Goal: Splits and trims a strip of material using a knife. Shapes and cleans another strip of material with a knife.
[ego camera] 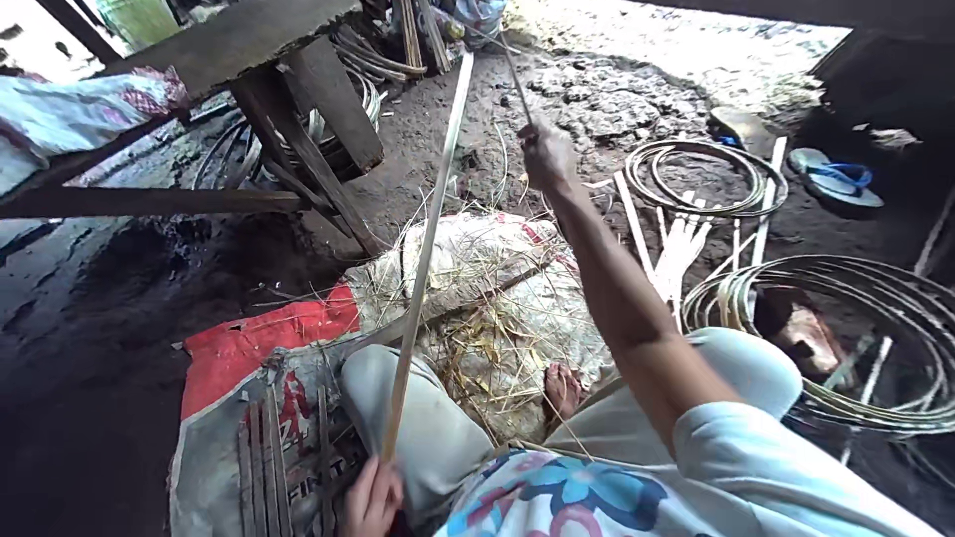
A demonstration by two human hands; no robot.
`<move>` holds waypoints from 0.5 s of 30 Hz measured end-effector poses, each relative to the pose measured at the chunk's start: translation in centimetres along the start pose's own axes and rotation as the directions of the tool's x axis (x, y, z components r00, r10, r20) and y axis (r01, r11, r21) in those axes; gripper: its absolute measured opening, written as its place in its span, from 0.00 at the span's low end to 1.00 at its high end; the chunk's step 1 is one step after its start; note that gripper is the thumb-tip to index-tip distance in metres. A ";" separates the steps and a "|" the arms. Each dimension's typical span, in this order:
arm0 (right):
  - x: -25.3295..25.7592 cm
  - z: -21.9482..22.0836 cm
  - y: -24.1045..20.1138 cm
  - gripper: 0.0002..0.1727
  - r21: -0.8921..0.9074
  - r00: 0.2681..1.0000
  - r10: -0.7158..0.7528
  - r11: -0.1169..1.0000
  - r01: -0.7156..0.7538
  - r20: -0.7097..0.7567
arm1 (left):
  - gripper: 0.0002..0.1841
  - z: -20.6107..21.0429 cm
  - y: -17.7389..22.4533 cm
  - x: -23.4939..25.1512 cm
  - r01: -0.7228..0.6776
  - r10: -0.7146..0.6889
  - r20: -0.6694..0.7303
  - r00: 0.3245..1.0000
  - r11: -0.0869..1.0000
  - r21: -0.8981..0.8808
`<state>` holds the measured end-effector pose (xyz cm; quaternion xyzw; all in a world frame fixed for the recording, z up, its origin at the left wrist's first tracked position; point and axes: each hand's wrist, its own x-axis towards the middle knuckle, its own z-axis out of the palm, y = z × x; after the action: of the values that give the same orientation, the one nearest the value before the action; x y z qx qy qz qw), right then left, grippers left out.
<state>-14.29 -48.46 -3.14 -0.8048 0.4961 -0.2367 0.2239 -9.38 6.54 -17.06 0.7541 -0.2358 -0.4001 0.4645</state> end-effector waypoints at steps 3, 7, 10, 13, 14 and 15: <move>-10.0 5.5 -1.5 0.18 0.067 0.981 -0.176 0.983 0.171 0.080 | 0.18 5.0 6.5 9.6 -0.217 0.224 -0.095 0.970 0.973 0.085; -19.7 10.8 -2.1 0.08 0.047 0.938 -0.326 0.945 0.322 0.118 | 0.17 7.9 14.0 16.7 -0.279 0.354 -0.134 0.926 0.877 0.391; -21.2 11.5 -2.8 0.05 -0.014 0.919 -0.369 0.927 0.375 0.139 | 0.15 8.8 16.6 17.6 -0.213 0.349 -0.165 0.923 0.816 0.537; -20.6 11.4 -2.1 0.06 -0.032 0.922 -0.368 0.927 0.374 0.121 | 0.15 9.6 16.8 17.2 -0.216 0.399 -0.185 0.898 0.766 0.606; -20.4 11.6 -1.7 0.06 -0.038 0.921 -0.376 0.924 0.381 0.102 | 0.16 9.8 16.7 17.0 -0.235 0.423 -0.183 0.887 0.756 0.611; -20.0 11.7 -1.3 0.06 -0.044 0.918 -0.389 0.919 0.393 0.076 | 0.16 9.8 16.8 16.7 -0.249 0.439 -0.180 0.880 0.750 0.612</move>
<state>-14.29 -28.36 -14.75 -0.9012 0.3246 -0.2354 0.1647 -7.68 -18.31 -10.98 0.8539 -0.4047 -0.0923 0.3139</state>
